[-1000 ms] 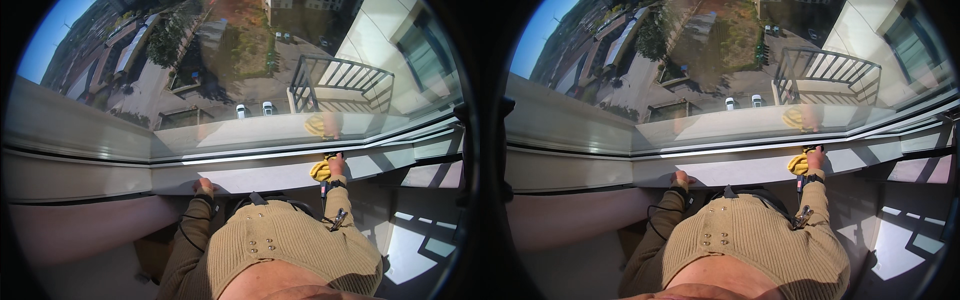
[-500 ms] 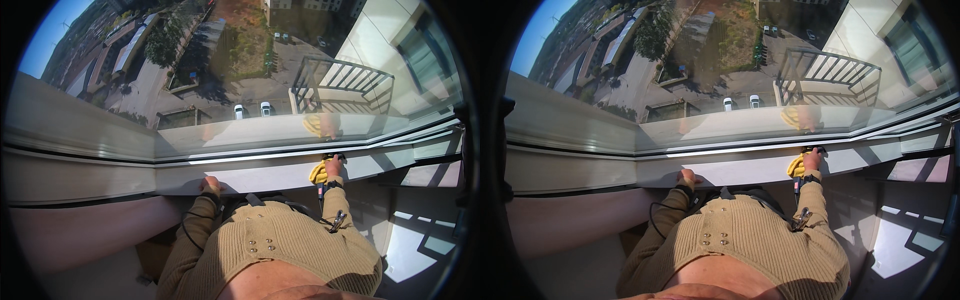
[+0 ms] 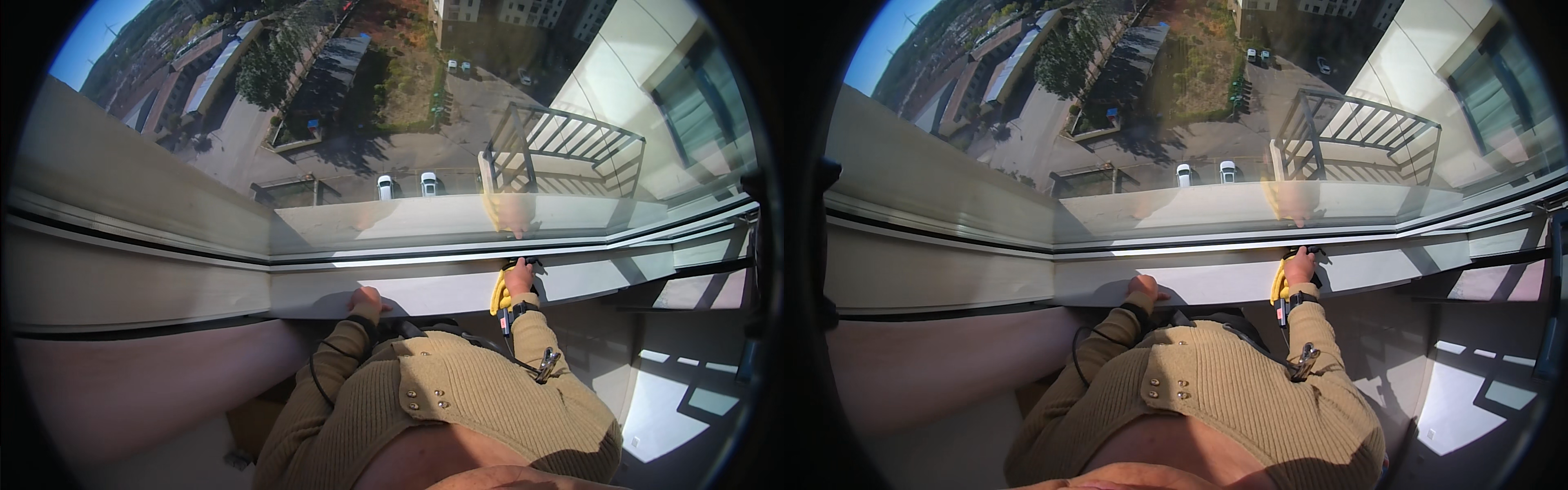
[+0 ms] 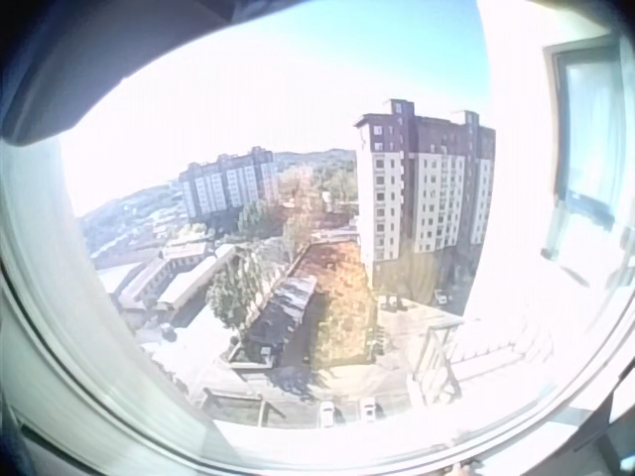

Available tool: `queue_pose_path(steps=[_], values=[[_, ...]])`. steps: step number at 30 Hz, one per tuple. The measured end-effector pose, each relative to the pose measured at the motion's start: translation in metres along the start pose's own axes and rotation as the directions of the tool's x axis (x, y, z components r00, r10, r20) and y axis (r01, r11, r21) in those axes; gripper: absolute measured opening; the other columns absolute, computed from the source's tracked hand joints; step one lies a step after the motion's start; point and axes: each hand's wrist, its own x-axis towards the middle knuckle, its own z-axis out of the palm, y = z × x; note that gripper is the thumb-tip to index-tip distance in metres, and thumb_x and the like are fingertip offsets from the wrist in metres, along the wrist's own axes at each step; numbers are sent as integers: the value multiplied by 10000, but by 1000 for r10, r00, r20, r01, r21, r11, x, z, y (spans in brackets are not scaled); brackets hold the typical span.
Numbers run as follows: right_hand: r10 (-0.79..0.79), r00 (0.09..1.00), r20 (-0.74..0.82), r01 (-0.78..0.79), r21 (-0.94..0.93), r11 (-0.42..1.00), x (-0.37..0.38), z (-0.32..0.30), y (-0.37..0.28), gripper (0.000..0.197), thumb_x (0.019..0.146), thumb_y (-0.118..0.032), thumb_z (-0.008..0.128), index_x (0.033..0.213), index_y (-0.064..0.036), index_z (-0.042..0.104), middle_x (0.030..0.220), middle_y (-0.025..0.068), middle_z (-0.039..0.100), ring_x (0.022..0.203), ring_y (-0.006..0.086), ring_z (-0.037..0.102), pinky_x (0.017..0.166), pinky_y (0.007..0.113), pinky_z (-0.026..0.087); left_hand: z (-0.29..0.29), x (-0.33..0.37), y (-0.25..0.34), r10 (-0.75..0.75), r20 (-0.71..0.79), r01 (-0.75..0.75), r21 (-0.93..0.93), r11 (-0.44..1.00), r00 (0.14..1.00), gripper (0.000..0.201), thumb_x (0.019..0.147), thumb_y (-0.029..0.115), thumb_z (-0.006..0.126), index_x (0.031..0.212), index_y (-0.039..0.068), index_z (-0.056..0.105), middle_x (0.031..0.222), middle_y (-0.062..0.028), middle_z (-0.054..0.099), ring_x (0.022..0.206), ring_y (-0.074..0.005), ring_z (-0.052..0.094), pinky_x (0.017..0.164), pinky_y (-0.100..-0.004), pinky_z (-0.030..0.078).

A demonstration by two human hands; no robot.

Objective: The person wipes the exterior surface of a large window and the interior window sill using a yellow cloth. They fold the cloth and continue wiping different sections of the sill and glass.

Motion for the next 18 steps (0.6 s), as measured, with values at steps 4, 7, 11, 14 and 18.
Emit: queue_pose_path(steps=[4, 7, 11, 14, 18], values=[[-90, 992, 83, 90, 0, 996, -24, 9, -31, 435, 734, -173, 650, 1106, -36, 473, 1130, 246, 507, 1073, 421, 486, 952, 462, 383, 3, 1, -18, 128, -156, -138, -60, 989, 980, 664, 622, 650, 700, 935, 64, 684, 959, -118, 670, 900, -273, 650, 743, -364, 526], [-109, 990, 94, 113, -31, 993, -39, 21, -58, 414, 737, -174, 648, 1097, -44, 489, 1104, 230, 520, 1056, 395, 497, 955, 451, 375, 5, 4, -31, 135, -219, -166, -132, 977, 966, 608, 626, 591, 735, 935, 70, 680, 958, -128, 663, 922, -272, 637, 777, -363, 514], [-164, 981, 102, 170, -46, 984, -60, 32, -90, 362, 741, -161, 640, 1058, -44, 511, 1071, 215, 532, 1026, 378, 510, 939, 452, 382, 14, 13, -52, 167, -268, -229, -221, 948, 949, 620, 665, 591, 699, 956, 46, 651, 969, -146, 648, 929, -304, 622, 787, -396, 504], [-226, 968, 111, 236, -85, 968, -78, 40, -111, 361, 729, -150, 648, 1047, -42, 514, 1042, 214, 535, 987, 389, 519, 890, 467, 411, 27, 15, -72, 165, -337, -272, -300, 915, 927, 562, 671, 517, 721, 969, 51, 626, 978, -152, 641, 943, -328, 610, 796, -411, 499], [-329, 941, 79, 333, -38, 942, -97, 43, -126, 393, 703, -152, 677, 1043, -47, 510, 1030, 207, 527, 977, 400, 506, 874, 469, 414, 33, 11, -102, -5, -410, -187, -427, 885, 912, 564, 655, 459, 748, 999, 46, 580, 1073, -162, 599, 1011, -345, 577, 803, -439, 492]])
